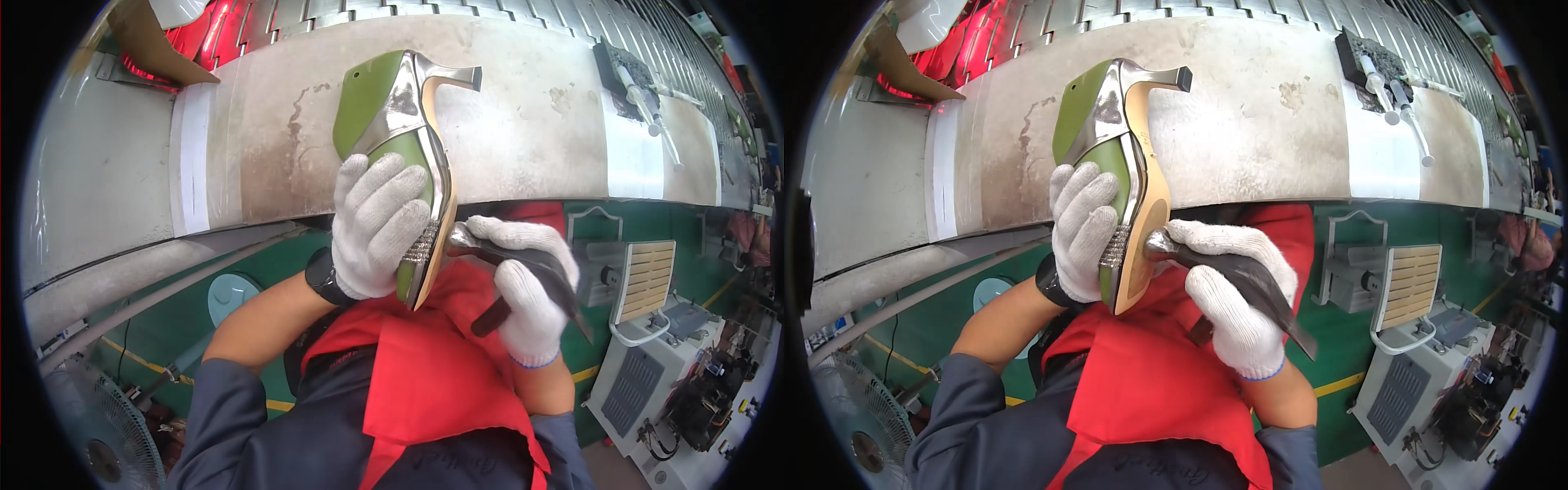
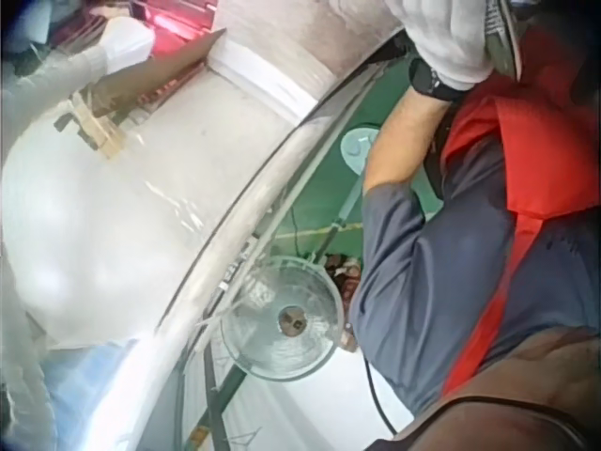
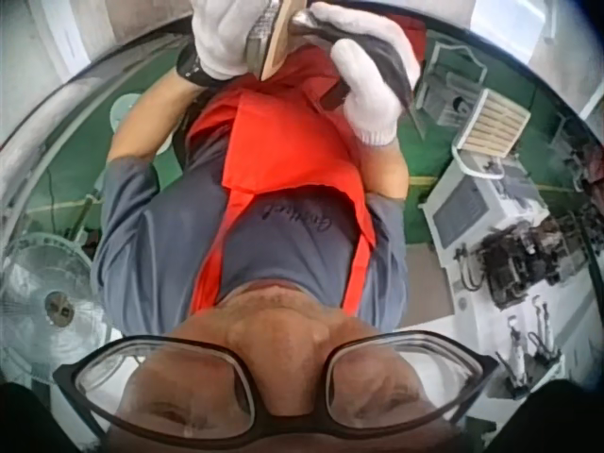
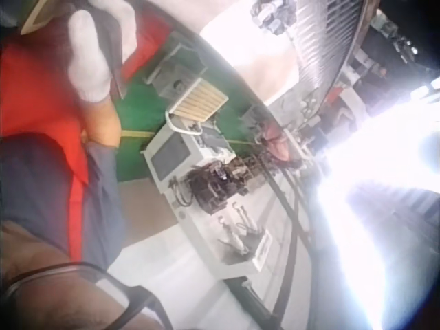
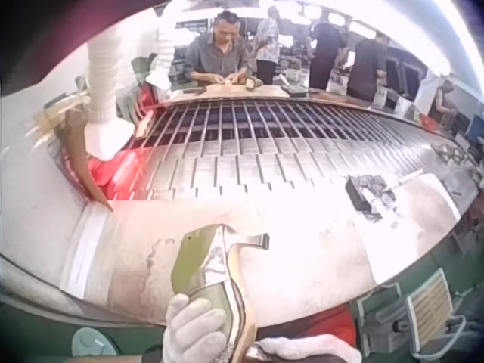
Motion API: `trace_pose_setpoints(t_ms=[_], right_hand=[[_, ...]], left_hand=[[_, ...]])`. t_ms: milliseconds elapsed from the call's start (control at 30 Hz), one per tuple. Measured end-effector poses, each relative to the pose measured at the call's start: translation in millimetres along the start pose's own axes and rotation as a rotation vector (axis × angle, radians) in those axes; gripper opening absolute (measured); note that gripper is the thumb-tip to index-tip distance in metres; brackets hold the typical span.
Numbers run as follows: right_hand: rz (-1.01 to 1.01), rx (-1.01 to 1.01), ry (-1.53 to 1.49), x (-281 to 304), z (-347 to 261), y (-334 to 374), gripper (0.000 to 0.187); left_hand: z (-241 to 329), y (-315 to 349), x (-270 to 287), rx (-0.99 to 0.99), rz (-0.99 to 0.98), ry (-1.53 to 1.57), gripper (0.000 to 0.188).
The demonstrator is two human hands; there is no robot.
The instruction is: The person picks up a shoe and its corresponding sole from a conveyor belt, holds a wooden applicator tool to check the surface, and uses a metal hammer to tap and bond the sole onto the shoe bottom. They repeat the process for another shoe and place them back on the belt.
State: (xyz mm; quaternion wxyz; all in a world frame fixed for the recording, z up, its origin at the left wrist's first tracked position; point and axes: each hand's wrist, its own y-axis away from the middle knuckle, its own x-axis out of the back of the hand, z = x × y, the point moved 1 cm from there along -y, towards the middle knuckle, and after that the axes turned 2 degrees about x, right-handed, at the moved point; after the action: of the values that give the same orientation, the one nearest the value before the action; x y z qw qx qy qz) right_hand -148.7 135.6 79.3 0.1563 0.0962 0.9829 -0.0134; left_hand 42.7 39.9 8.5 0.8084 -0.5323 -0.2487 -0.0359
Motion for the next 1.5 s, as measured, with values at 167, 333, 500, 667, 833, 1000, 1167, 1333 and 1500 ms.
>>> trace_pose_setpoints(t_ms=[167, 333, 500, 667, 833, 1000, 1167, 1333, 1500], right_hand=[[-0.013, 0.098, -0.010, -6, -36, -10, 0.035], [-0.327, 0.062, 0.375, 0, -45, -44, 0.035], [-0.507, 0.137, 0.415, -10, -56, -54, 0.038], [-0.622, 0.203, 0.634, -26, -66, -52, 0.024], [-0.630, 0.232, 0.666, -30, -63, -40, 0.028], [-0.587, 0.326, 0.698, -38, -51, -5, 0.028], [-0.557, 0.203, 0.596, -28, -44, 8, 0.031], [-0.334, 0.069, 0.199, -16, -44, -2, 0.039], [-0.109, 0.000, 0.239, -11, -32, -15, 0.040]], left_hand=[[5, 0, 0, 0.049, 0.003, 0.033, 0.053], [1, 2, 0, 0.045, -0.003, 0.061, 0.047], [3, 1, 5, 0.094, -0.024, 0.082, 0.050], [5, -1, 8, 0.121, -0.034, 0.077, 0.048], [7, -2, 1, 0.122, -0.001, 0.086, 0.044], [6, 1, 3, 0.121, 0.012, 0.093, 0.039], [0, -4, 7, 0.091, -0.025, 0.100, 0.040], [3, -2, -4, 0.107, 0.069, 0.087, 0.035], [3, -9, 2, 0.090, -0.038, 0.062, 0.028]])
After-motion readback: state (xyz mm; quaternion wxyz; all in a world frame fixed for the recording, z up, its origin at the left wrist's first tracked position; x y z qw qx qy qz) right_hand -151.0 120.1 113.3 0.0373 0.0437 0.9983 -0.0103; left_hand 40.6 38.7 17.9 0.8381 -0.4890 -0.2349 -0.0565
